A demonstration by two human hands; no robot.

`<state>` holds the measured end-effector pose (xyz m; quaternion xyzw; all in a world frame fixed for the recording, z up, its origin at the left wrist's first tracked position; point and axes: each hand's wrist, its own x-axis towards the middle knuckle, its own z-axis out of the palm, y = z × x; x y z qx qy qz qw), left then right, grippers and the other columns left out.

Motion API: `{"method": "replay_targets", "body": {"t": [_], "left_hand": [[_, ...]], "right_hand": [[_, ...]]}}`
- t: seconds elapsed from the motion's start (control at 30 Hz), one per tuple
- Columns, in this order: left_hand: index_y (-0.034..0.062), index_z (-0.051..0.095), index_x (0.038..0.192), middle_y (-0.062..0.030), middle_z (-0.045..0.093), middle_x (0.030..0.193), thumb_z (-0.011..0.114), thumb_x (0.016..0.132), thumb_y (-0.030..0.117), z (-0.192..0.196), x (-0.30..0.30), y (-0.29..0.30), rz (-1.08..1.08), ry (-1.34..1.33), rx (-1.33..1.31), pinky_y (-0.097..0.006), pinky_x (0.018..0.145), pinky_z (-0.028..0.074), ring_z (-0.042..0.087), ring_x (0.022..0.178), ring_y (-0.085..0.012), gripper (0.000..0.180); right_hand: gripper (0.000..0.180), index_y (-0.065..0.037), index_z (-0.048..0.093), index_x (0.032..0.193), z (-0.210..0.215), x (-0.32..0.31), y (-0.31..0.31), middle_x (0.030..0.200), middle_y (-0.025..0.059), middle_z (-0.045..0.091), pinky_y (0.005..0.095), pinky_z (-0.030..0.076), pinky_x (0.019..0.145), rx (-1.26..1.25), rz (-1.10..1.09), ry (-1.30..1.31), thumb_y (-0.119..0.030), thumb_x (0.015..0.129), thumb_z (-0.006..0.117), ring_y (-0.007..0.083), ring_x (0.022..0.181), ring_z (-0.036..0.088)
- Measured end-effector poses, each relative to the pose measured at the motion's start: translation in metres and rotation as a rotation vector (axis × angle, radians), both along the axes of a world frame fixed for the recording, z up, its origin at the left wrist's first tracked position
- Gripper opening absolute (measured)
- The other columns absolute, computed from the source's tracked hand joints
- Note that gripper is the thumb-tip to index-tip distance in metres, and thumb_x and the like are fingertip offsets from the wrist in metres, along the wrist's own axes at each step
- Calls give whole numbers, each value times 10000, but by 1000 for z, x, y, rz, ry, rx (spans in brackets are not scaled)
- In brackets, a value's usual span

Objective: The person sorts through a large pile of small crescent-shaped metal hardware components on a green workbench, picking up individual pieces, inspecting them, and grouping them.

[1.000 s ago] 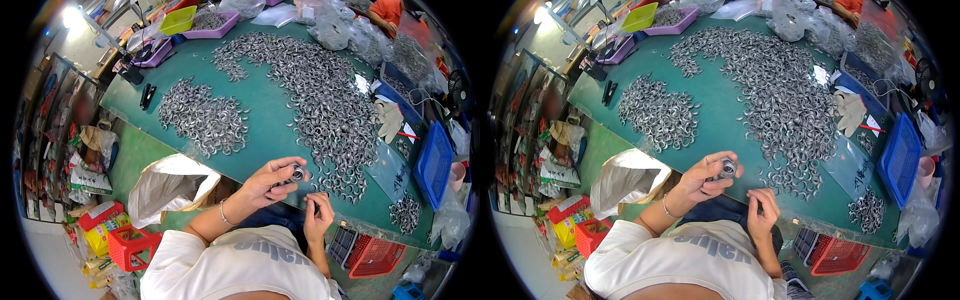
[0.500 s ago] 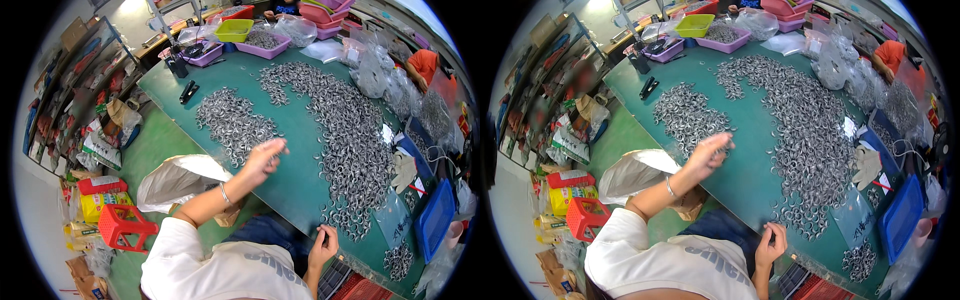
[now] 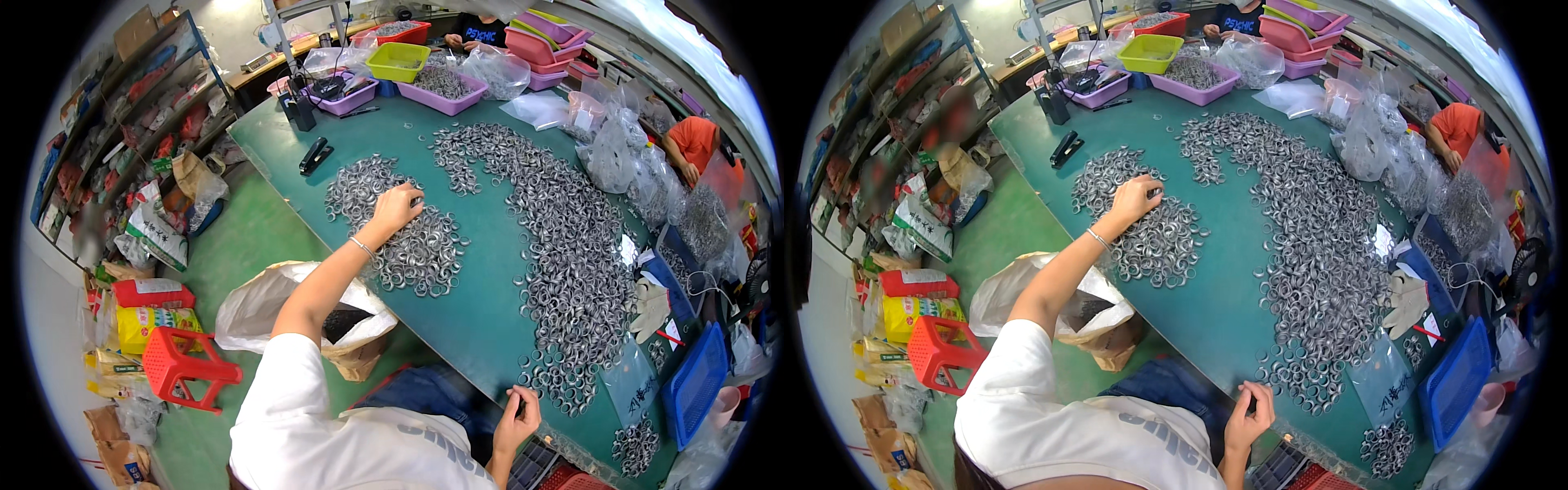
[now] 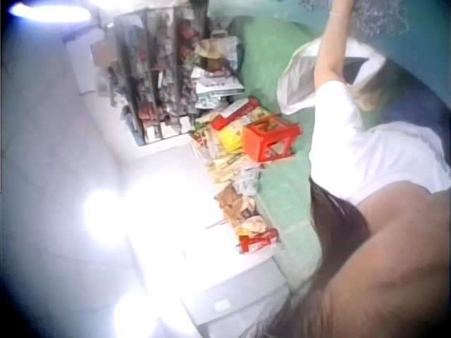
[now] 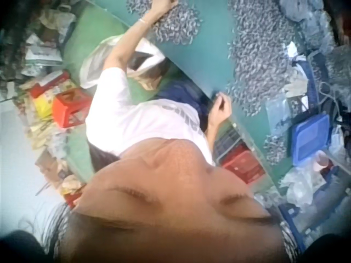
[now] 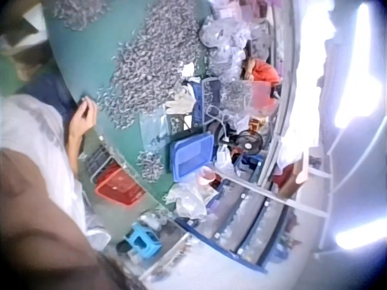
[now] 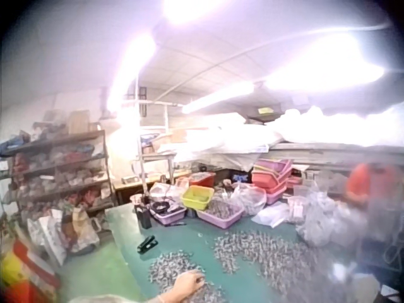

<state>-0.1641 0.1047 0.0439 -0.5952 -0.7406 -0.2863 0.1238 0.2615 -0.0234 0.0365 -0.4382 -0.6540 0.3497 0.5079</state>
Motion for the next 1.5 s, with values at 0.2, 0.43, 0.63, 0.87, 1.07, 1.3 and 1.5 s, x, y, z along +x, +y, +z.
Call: {"method": "replay_targets", "body": {"t": [0.2,0.43,0.63,0.87,1.07,1.3,1.5], "left_hand": [[35,689,807,-129,664,848,637,742,167,2,-10,17,-153,20,-150,-394,759,486,609,839,-291,156],[24,665,841,-120,631,848,624,763,175,15,-1,-4,-101,200,-47,-427,708,458,598,820,-307,175],[-5,630,921,-153,617,905,633,770,105,49,96,-26,-279,46,27,-414,755,448,581,857,-333,186],[8,613,999,-177,604,1005,650,762,68,39,196,-71,-505,-185,-170,-392,849,432,558,953,-347,247],[34,602,1035,-145,552,1112,659,747,72,18,249,-101,-724,-360,-298,-396,899,405,500,1063,-320,296],[6,564,1056,-153,474,1175,660,715,10,1,286,-109,-892,-428,-299,-416,923,392,449,1105,-356,354],[6,560,1082,-142,486,1173,636,743,4,-6,287,-102,-842,-482,-293,-401,927,390,454,1106,-337,347]], "right_hand": [[78,45,584,834,-2,7,-1,748,124,591,305,433,664,-12,-51,-6,57,796,517,230,692,555],[72,30,599,814,9,22,13,814,131,604,345,422,752,136,-188,-151,61,760,561,280,799,556],[427,4,505,1143,8,62,14,1280,208,413,448,274,1001,27,-448,-512,-88,751,648,371,1209,354],[698,19,337,1316,-10,30,20,1404,298,181,572,107,1044,-133,-342,-877,-343,796,630,494,1309,97],[649,23,382,1290,-15,4,46,1389,325,188,609,126,1017,-57,-320,-879,-344,808,614,506,1289,146],[305,8,577,1068,3,27,63,1164,165,518,385,359,937,53,-246,-300,-83,781,625,340,1084,473],[140,-11,619,906,6,85,106,870,120,566,382,395,780,182,-565,-662,-61,775,624,301,822,504]]}}
